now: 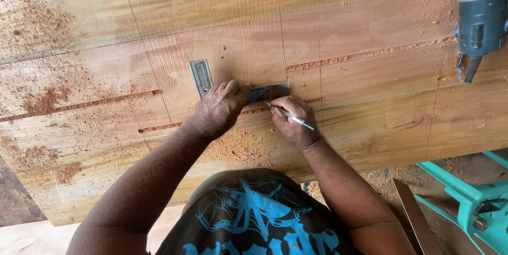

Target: The person uses a try square and a pencil to draw straight lines and cross marks on a large wooden plank. They repeatedly reposition the square to create a grid of reference lines across the surface. A router and hammer are visible nearby but not used during the marking process.

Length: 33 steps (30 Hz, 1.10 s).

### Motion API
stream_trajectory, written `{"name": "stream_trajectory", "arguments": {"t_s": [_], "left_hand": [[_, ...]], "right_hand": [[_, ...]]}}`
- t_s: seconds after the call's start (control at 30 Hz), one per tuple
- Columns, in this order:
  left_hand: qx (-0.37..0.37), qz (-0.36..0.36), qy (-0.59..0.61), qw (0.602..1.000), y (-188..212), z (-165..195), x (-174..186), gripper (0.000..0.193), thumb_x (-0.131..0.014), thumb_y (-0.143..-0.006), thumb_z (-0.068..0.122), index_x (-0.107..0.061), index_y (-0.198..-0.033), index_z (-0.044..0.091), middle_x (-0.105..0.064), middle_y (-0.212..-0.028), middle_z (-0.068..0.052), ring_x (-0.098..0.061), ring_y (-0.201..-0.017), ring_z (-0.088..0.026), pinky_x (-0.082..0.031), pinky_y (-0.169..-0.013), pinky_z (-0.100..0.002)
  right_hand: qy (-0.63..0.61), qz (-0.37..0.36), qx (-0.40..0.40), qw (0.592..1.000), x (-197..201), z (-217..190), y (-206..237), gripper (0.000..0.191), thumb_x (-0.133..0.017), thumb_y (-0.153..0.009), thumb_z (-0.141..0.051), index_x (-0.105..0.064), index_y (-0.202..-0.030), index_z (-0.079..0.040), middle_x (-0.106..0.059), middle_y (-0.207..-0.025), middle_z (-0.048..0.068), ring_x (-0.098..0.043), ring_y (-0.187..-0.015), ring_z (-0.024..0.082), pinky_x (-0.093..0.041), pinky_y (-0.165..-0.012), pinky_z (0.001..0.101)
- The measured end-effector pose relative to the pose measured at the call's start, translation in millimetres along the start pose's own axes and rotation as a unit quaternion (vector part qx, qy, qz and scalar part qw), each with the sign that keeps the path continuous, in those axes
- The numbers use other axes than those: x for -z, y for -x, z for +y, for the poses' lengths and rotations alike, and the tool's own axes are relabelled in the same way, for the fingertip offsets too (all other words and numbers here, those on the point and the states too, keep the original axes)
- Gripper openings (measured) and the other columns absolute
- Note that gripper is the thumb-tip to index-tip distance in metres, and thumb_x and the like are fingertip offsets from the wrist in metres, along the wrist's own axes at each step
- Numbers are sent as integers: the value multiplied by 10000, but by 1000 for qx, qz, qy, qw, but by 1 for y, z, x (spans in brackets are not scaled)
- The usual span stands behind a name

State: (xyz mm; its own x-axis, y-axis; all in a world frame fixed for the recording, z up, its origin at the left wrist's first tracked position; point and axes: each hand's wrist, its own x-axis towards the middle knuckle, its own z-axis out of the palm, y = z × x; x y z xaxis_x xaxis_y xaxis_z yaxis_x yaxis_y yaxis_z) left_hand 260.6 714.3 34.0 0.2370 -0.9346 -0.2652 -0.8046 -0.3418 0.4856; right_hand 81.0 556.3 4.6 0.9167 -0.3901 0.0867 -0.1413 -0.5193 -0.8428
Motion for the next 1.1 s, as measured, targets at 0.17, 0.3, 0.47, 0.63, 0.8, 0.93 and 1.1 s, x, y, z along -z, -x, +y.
{"name": "stream_trajectory", "arguments": {"t_s": [0.17,0.3,0.47,0.63,0.8,0.93,1.1], "left_hand": [[0,-5,2,1000,1,1,2,430,-561,-966,39,-531,-1394,10,-583,-1062,-151,-639,-1026,-301,-556,-894,-442],[-4,-2,5,1000,0,0,1,436,-565,-959,43,-531,-1392,13,-580,-1069,-153,-635,-1038,-308,-552,-907,-445],[-6,-3,7,1000,0,-1,0,446,-574,-950,40,-534,-1394,12,-579,-1072,-152,-633,-1042,-311,-552,-914,-445],[3,-10,8,1000,0,-1,-2,418,-567,-974,32,-541,-1391,19,-586,-1062,-149,-647,-1027,-294,-564,-904,-435],[-8,10,0,1000,1,-1,-1,420,-576,-952,33,-557,-1370,9,-593,-1046,-149,-655,-1003,-300,-564,-884,-438],[-5,17,3,1000,1,-1,0,423,-581,-949,42,-566,-1371,14,-597,-1034,-145,-655,-992,-299,-564,-875,-437],[3,7,9,1000,-1,0,-3,389,-588,-997,110,-567,-1379,38,-602,-1020,-133,-658,-978,-275,-575,-866,-420]], "right_hand": [[14,8,2,1000,-3,-1,0,121,-713,-912,38,-652,-990,-33,-664,-806,60,-677,-681,121,-572,-568,255],[5,12,14,1000,-4,0,2,125,-709,-910,43,-652,-992,-33,-664,-815,61,-679,-691,122,-574,-572,255],[21,-12,11,1000,-3,6,4,95,-689,-910,32,-651,-939,-51,-661,-772,58,-665,-654,127,-552,-536,258],[-2,-20,-24,1000,0,5,2,87,-708,-925,10,-655,-980,-32,-681,-802,70,-681,-669,135,-571,-546,261],[6,3,6,1000,-1,-4,1,115,-696,-923,43,-642,-992,-32,-673,-808,81,-694,-696,139,-580,-571,268],[17,23,46,999,-7,3,7,104,-677,-939,22,-632,-1012,-36,-664,-824,80,-680,-707,136,-569,-579,270],[-63,62,33,996,-11,26,25,27,-640,-1009,-60,-647,-987,-46,-656,-784,53,-538,-561,82,-446,-437,231]]}}
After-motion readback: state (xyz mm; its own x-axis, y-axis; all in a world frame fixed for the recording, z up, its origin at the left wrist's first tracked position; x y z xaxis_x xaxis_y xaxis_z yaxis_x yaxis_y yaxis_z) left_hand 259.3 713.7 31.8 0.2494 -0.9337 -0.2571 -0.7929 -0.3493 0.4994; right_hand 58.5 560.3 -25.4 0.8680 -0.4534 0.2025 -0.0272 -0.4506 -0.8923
